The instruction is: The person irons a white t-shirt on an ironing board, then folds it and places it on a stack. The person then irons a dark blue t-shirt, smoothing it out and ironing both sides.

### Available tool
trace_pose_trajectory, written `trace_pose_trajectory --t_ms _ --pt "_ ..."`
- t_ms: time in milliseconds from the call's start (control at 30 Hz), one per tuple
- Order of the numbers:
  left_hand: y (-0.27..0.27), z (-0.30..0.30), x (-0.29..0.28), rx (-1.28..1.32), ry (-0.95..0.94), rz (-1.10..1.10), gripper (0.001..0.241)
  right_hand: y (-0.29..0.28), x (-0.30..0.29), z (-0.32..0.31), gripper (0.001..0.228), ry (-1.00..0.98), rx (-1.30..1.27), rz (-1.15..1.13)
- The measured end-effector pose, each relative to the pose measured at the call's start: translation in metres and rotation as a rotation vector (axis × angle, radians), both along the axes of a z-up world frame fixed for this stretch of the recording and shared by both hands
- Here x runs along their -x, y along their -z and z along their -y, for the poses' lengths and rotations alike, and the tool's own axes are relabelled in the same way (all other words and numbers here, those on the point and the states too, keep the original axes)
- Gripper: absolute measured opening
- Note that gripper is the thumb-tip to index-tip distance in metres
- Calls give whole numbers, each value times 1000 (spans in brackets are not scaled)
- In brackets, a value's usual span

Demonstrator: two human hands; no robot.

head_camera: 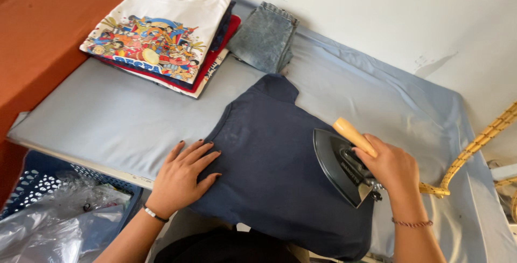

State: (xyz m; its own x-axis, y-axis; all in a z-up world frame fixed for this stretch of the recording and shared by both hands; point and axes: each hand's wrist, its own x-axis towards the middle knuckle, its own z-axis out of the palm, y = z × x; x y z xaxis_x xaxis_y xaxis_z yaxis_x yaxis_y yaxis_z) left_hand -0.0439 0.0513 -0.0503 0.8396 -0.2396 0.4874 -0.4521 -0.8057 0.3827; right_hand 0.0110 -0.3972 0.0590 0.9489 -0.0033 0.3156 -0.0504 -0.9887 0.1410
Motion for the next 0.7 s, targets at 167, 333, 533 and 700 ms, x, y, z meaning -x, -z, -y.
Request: trace_pose_trajectory --t_ms 167,333,533,700 --pt "-1 0 -1 35 8 -4 49 -8 -19 -20 53 -202 -208 -67" --pt "-1 0 -1 76 21 4 48 -13 -3 -61 52 -500 -258 -175" --pt "-1 -1 0 111 24 -29 47 -11 -4 -137 45 -563 -205 -82" --pt "-2 0 -1 116 23 -56 49 -5 -50 -179 45 -438 -130 -30"
